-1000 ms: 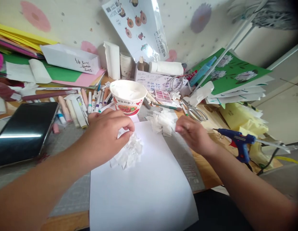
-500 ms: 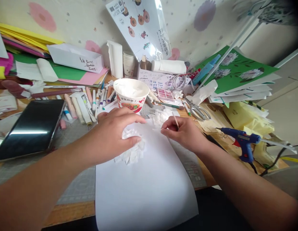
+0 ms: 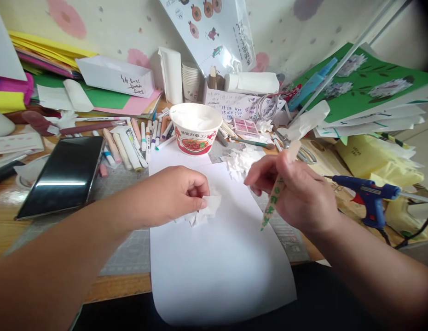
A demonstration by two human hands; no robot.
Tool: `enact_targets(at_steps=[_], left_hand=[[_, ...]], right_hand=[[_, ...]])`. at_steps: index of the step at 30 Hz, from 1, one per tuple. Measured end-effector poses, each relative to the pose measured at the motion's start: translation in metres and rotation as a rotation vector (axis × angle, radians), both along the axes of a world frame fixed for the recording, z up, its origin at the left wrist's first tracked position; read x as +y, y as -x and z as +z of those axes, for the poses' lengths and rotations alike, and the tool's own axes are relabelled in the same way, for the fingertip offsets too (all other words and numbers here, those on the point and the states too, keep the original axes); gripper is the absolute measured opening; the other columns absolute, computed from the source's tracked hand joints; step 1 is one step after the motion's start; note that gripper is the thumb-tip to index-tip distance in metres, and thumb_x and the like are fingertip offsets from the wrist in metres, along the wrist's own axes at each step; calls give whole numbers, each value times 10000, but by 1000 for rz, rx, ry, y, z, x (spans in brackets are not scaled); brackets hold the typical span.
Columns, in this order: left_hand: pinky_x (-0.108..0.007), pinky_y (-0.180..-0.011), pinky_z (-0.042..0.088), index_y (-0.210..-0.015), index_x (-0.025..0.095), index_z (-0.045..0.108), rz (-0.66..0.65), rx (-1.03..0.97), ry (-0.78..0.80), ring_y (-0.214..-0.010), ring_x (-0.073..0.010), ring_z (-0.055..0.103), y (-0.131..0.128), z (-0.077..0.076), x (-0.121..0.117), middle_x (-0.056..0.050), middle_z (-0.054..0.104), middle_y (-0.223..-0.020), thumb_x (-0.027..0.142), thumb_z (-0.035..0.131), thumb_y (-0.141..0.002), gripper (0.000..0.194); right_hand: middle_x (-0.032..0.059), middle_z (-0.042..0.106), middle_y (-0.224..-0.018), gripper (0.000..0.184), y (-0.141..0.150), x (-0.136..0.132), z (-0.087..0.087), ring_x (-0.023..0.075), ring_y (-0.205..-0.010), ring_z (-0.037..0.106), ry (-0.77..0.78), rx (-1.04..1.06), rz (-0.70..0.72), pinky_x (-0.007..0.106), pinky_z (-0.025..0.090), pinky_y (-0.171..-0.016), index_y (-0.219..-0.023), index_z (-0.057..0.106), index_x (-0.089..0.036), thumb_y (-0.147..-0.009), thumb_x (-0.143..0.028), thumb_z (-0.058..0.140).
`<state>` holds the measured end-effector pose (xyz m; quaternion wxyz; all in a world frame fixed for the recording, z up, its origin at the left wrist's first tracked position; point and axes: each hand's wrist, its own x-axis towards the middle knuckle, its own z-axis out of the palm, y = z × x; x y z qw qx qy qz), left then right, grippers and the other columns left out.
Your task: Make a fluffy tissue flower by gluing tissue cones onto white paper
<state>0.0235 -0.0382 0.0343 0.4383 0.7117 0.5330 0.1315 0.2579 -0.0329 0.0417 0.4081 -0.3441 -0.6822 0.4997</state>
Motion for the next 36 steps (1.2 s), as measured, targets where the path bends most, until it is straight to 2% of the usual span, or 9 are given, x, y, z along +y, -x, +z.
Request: enact_targets(at_steps=[3,9,12,19,23,26,29,32,36], left_hand=[[-209,-461,386,-744,231,633,15,66,-32,-543,-125,550,0,-4,-1,58,600,-610,334,598,-716,112],[-227,-498,362,-714,229,619,13,327,-281,-601,-149,597,-5,-4,-6,41,658,-676,275,598,-728,53],[-239,-508,343,-728,230,607,9,406,-303,-608,-158,589,-9,-4,-6,36,663,-696,264,601,-738,36],[-251,-524,326,-840,249,580,33,373,-309,-599,-156,583,-10,-8,-4,55,673,-709,315,584,-779,89],[-253,-520,308,-855,259,582,12,395,-350,-574,-150,559,-4,-5,-3,65,632,-667,324,573,-783,97],[-268,-596,339,-821,249,600,-133,391,-505,-663,-159,549,1,-4,-2,42,588,-744,279,621,-739,90],[-310,-721,366,-872,247,634,-272,389,-611,-774,-180,542,1,-8,-2,15,546,-837,184,630,-732,153],[-358,-779,363,-903,246,655,-358,425,-682,-835,-208,529,0,-12,-2,-2,515,-852,126,616,-757,193],[-364,-757,346,-815,238,658,-421,440,-793,-809,-202,512,-1,-15,1,-4,518,-828,158,610,-813,93]], right_hand=[[-7,483,-613,435,-2,-10,1,115,-559,454,-139,-70,-3,263,375,-515,-865,696,-204,-1000,-503,410],[22,619,-731,136,2,-21,-7,116,-625,584,-553,-265,120,246,459,-572,-894,589,-184,-980,-249,505],[52,635,-720,134,4,-19,-11,135,-635,598,-691,-330,147,257,452,-577,-894,578,-158,-976,-234,505],[58,632,-698,242,14,-14,-23,129,-595,563,-798,-485,133,243,416,-550,-861,605,-122,-992,-282,480],[20,612,-660,236,24,-6,-25,103,-559,538,-700,-513,62,218,395,-540,-810,608,-129,-980,-248,494],[-16,581,-617,245,32,3,-21,88,-504,518,-504,-507,-7,214,373,-515,-792,608,-144,-972,-269,500],[-10,600,-660,295,38,11,-17,80,-503,522,-347,-508,-1,225,379,-534,-726,604,-153,-970,-250,471],[-20,580,-624,276,43,15,-14,84,-504,507,-279,-519,-28,235,371,-542,-693,553,-165,-952,-226,482],[-34,544,-569,264,45,18,-14,88,-494,487,-204,-511,-71,241,361,-531,-689,505,-179,-945,-242,498]])
